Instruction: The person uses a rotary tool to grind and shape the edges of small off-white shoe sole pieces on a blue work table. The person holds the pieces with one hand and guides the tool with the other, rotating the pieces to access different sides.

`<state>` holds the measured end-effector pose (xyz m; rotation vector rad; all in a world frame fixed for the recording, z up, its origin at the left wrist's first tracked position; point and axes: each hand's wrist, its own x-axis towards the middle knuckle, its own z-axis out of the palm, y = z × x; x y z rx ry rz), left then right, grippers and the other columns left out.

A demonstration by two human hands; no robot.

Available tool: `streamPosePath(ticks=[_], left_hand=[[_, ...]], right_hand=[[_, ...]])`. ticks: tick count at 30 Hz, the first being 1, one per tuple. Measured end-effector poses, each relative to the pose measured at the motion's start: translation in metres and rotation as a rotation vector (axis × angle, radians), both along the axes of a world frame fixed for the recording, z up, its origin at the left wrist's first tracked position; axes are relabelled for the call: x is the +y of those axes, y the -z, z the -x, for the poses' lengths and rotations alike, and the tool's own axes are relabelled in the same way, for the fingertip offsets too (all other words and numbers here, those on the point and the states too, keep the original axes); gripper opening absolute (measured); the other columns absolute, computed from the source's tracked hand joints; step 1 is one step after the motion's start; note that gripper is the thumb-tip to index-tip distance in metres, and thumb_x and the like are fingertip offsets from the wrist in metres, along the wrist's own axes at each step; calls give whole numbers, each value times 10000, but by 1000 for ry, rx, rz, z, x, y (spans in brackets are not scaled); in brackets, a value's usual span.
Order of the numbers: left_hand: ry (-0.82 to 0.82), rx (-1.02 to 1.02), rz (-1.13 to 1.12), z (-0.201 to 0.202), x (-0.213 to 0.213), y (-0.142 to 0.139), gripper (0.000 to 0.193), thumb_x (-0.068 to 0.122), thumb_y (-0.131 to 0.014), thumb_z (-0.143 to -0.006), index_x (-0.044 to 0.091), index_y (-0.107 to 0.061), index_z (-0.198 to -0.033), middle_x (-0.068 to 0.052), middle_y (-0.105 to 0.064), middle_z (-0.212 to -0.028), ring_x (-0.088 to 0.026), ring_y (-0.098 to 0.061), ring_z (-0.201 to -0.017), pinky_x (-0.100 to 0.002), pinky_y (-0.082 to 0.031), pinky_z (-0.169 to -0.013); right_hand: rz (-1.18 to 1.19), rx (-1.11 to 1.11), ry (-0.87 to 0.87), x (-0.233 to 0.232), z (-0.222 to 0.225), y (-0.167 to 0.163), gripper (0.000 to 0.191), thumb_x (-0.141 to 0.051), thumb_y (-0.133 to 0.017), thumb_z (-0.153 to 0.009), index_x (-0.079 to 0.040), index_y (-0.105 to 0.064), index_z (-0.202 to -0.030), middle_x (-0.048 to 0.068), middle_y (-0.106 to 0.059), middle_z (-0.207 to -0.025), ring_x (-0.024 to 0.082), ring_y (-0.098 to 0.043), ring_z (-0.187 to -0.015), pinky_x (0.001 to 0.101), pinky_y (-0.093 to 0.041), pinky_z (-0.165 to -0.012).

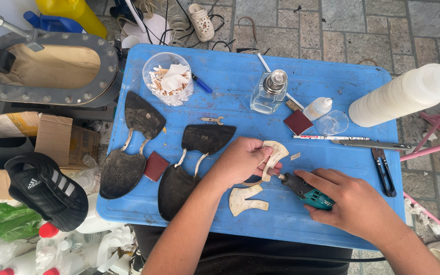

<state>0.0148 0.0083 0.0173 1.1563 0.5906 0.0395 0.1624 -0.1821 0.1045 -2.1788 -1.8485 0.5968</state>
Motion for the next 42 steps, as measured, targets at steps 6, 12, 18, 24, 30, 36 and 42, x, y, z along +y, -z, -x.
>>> streamPosePath(ticks=[6,12,18,24,30,36,42], left_hand=[[-4,-12,1,0,0,3,331,159,-489,-1062,-100,-663,-1175,-210,-767,-1001,-268,-785,-856,-357,-651,-737],[-16,-10,18,0,0,0,325,152,-492,-1056,-105,-660,-1161,-218,-764,-989,-277,-784,-843,-370,-657,-728],[-23,-12,-6,-1,0,-2,325,156,-494,-1056,-99,-661,-1170,-213,-767,-985,-269,-783,-852,-370,-656,-741],[-10,-3,-26,0,0,-1,335,163,-487,-1057,-96,-663,-1175,-198,-770,-989,-268,-786,-854,-360,-648,-749],[-11,-1,-11,-1,-1,2,328,163,-491,-1058,-90,-660,-1181,-195,-769,-992,-258,-784,-856,-362,-644,-739],[-9,-10,-14,-2,0,2,335,162,-490,-1058,-98,-663,-1180,-199,-769,-991,-255,-783,-849,-367,-647,-733],[-14,2,-26,-1,-1,2,340,164,-486,-1060,-99,-658,-1190,-205,-771,-999,-265,-787,-860,-361,-650,-749]], right_hand=[[-7,-4,20,-1,-1,0,784,-286,-888,-616,-227,-648,-1360,66,-724,-1116,330,-730,-812,418,-607,-699],[9,17,-14,-1,-3,0,788,-288,-894,-607,-227,-653,-1355,67,-726,-1124,328,-730,-814,421,-603,-697],[-37,6,-20,-1,-4,1,785,-259,-866,-594,-220,-656,-1349,66,-729,-1119,326,-730,-816,418,-605,-693],[12,-13,26,0,-3,2,794,-290,-891,-611,-238,-647,-1365,64,-725,-1111,325,-729,-794,419,-607,-684],[5,-16,4,0,-2,3,785,-300,-883,-624,-232,-643,-1368,67,-725,-1105,328,-729,-798,420,-607,-683],[-26,-4,-35,0,-4,5,785,-283,-870,-604,-224,-653,-1356,71,-729,-1140,334,-733,-816,422,-604,-686],[-22,7,-14,-1,-6,5,814,-262,-875,-583,-227,-646,-1363,71,-725,-1136,332,-734,-810,415,-606,-688]])
